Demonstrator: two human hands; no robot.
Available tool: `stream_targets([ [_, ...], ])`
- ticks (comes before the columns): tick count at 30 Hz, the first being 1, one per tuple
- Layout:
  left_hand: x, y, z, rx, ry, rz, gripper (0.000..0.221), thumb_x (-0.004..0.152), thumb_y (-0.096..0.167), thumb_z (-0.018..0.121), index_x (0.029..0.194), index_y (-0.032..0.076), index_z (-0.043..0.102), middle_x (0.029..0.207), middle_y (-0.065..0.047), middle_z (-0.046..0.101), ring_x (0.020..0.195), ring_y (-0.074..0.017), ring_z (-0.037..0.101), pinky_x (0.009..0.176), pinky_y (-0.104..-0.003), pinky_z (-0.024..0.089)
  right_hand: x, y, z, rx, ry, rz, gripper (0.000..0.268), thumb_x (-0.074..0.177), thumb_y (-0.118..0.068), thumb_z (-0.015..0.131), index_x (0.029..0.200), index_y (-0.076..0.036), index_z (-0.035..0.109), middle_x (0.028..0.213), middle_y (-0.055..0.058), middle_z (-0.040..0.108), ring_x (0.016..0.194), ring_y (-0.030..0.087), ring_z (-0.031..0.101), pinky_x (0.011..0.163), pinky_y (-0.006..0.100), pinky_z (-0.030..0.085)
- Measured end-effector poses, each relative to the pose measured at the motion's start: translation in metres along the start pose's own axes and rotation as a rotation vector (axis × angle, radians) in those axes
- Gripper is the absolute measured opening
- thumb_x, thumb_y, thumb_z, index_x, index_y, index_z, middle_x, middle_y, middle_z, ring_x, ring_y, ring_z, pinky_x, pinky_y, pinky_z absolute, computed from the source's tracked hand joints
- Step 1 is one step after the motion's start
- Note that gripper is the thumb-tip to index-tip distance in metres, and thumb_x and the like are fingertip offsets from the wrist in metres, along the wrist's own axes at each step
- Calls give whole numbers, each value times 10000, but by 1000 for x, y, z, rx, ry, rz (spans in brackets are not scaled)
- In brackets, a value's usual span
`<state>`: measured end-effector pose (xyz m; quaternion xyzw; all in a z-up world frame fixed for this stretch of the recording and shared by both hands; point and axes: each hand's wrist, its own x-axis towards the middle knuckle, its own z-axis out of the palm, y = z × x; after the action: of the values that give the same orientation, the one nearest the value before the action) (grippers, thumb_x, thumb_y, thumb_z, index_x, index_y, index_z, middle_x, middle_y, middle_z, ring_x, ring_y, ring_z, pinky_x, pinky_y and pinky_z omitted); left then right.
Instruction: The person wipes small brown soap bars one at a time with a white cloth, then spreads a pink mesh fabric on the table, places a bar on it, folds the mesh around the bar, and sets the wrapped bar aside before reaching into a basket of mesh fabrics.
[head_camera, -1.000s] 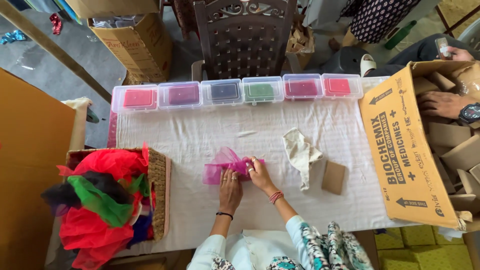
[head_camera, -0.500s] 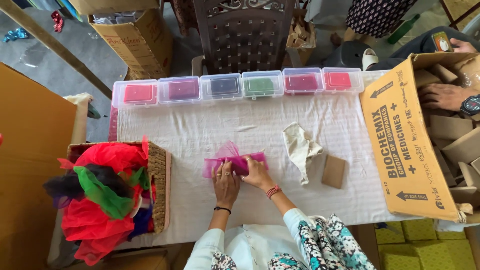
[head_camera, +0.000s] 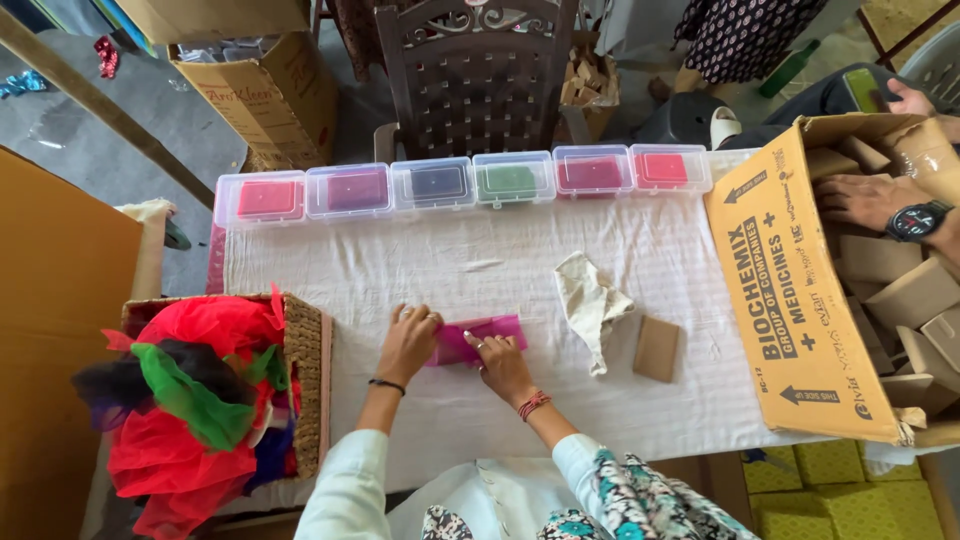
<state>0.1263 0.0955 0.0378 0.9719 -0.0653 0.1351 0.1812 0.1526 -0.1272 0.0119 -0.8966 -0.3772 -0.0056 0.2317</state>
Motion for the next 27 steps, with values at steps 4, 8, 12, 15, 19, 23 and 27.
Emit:
stream_targets([
  [4,-24,3,-29,-2,127,-75,110,829,174,754,910,119,703,910,-44,665,898,-240,662,1001,-456,468,-2,4,11,36,29,92,703,776,12,701,1460,-66,562,1034,106,701,968,281,646,877,417,446],
  [8,-62,23,-44,-86,139,-448,151,861,241,775,868,118,688,849,-41,672,838,-247,649,841,-420,502,6,2,-2,116,85,61,710,715,-124,816,1365,-12,552,1084,177,683,985,345,628,861,458,423],
  [12,-101,46,-10,-346,228,-869,123,901,207,705,905,112,628,844,-37,655,803,-226,670,773,-383,543,11,-1,-9,82,-29,78,634,754,-109,805,1351,-69,597,1011,119,694,973,309,635,889,434,438],
  [15,-112,63,13,-328,170,-678,160,876,217,732,924,99,637,915,-71,654,881,-266,651,837,-409,520,21,0,-16,164,-116,172,571,759,-82,771,1314,-93,636,900,112,699,882,283,657,854,434,460],
  [19,-99,88,26,-194,140,-76,482,863,229,752,1262,4,602,1466,-159,551,1320,-354,508,1141,-478,371,39,20,-8,530,82,167,354,801,-25,616,1129,-83,735,1007,128,745,883,288,719,812,418,561],
  [23,-59,96,37,-107,88,-74,680,893,329,718,1434,-28,511,1520,-178,473,1417,-363,440,1184,-490,309,64,17,-32,388,125,139,366,767,-52,642,1115,-58,752,971,187,727,894,367,689,834,447,544],
  [27,-36,97,57,-47,25,-167,784,902,464,674,1454,-46,455,1517,-215,455,1398,-374,423,1163,-521,302,75,15,-41,322,59,200,290,798,-83,642,1061,-39,754,959,190,738,915,371,694,860,454,531],
])
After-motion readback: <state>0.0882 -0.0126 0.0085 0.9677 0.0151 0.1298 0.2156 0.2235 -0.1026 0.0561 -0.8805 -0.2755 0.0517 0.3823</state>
